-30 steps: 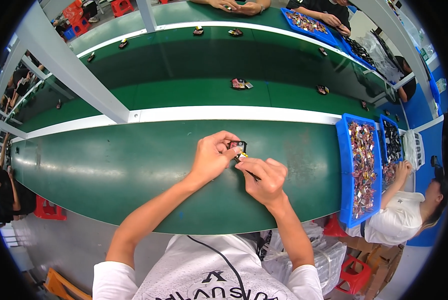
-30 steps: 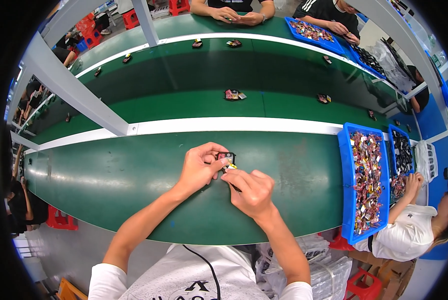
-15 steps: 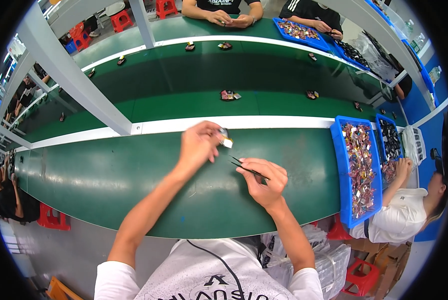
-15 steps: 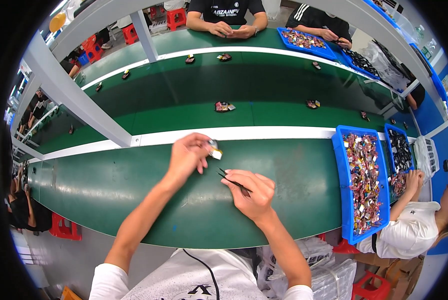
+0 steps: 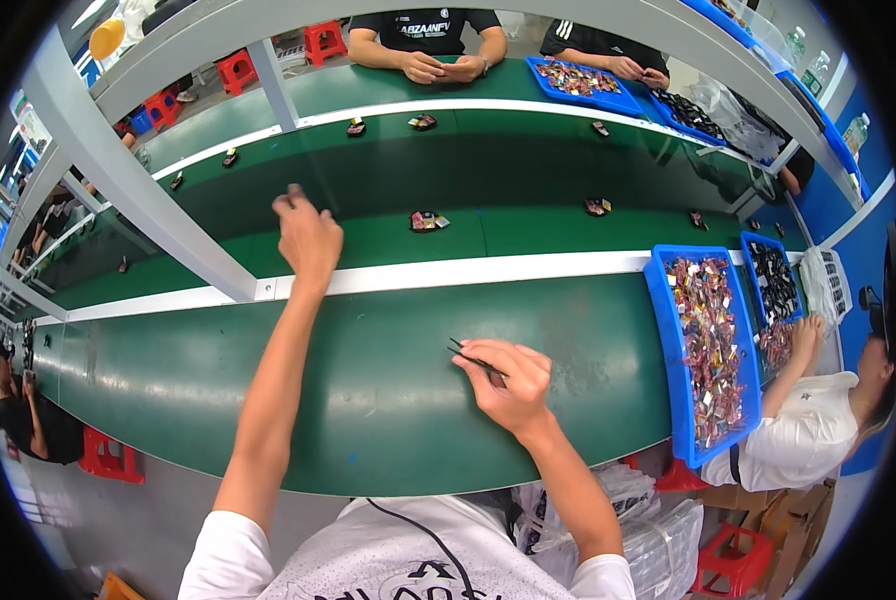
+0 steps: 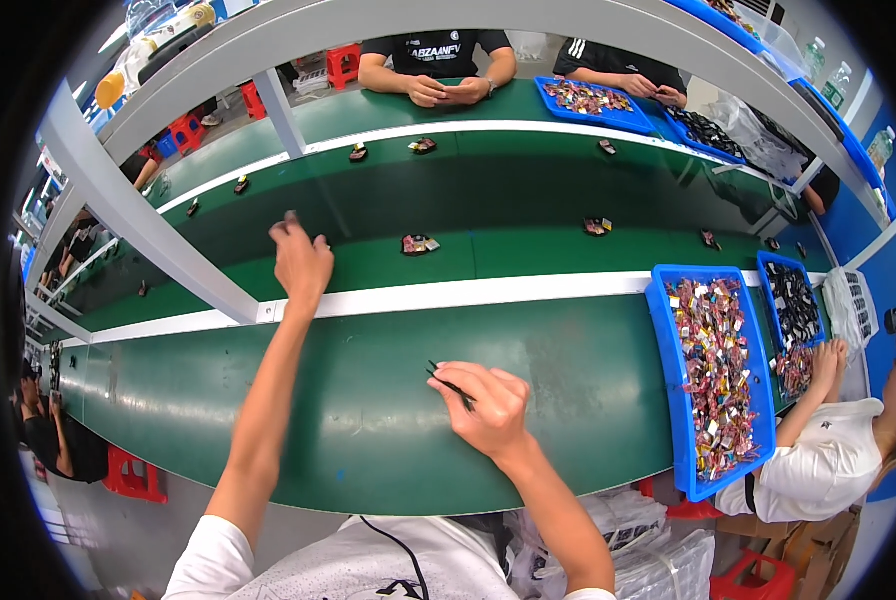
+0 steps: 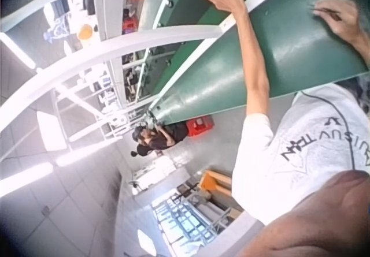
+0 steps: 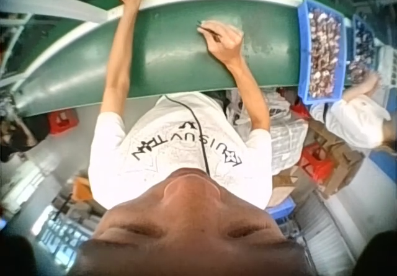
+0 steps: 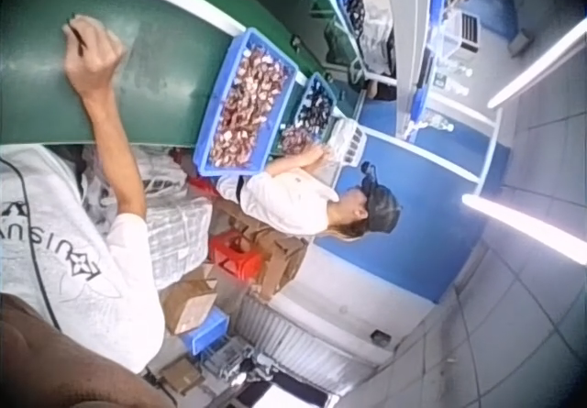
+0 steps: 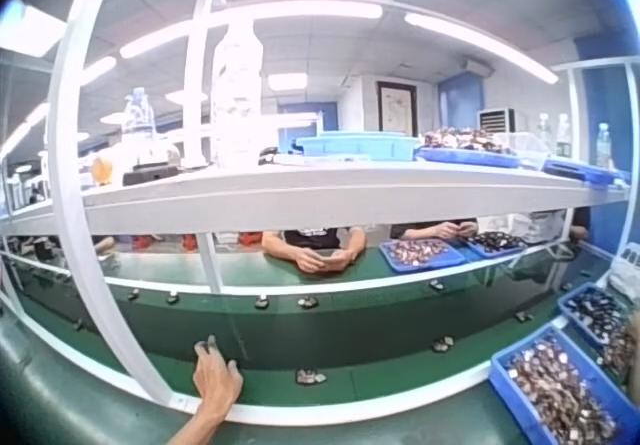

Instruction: Assembling small electronic components and sensors onto a larger circuit board assembly on a factory production line.

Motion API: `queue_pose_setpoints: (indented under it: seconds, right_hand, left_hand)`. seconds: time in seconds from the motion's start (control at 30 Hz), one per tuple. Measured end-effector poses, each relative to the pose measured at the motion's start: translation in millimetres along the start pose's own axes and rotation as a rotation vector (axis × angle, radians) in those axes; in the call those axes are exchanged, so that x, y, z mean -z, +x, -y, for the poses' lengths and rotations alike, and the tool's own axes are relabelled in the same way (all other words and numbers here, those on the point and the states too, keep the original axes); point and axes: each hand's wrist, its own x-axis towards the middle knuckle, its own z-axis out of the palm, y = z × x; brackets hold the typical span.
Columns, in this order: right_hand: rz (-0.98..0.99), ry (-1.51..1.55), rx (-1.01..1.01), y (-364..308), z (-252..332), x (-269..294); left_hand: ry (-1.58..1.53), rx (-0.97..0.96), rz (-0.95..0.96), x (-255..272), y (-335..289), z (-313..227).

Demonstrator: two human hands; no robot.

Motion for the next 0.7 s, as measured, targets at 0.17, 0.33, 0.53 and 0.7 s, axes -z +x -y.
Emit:
queue_pose_setpoints:
  seconds: [0.17, 0.33, 0.53, 0.7]
  right_hand:
    - [0.030, -0.002, 0.035, -2, 3, -3]
    - [0.080, -0.051, -0.023, -4, 2, -2]
    - [0.083, -0.016, -0.019, -1, 5, -3]
    - [0.073, 0.027, -0.034, -2, 6, -7]
  left_hand:
    - [-0.566, 0.026, 0.396, -36, -3, -25]
    - [-0.280, 0.161, 0.532, -48, -8, -59]
    - [-0.341, 0.246, 0.563, -46, -14, -63]
    - [-0.588, 0.157, 0.532, -25, -22, -51]
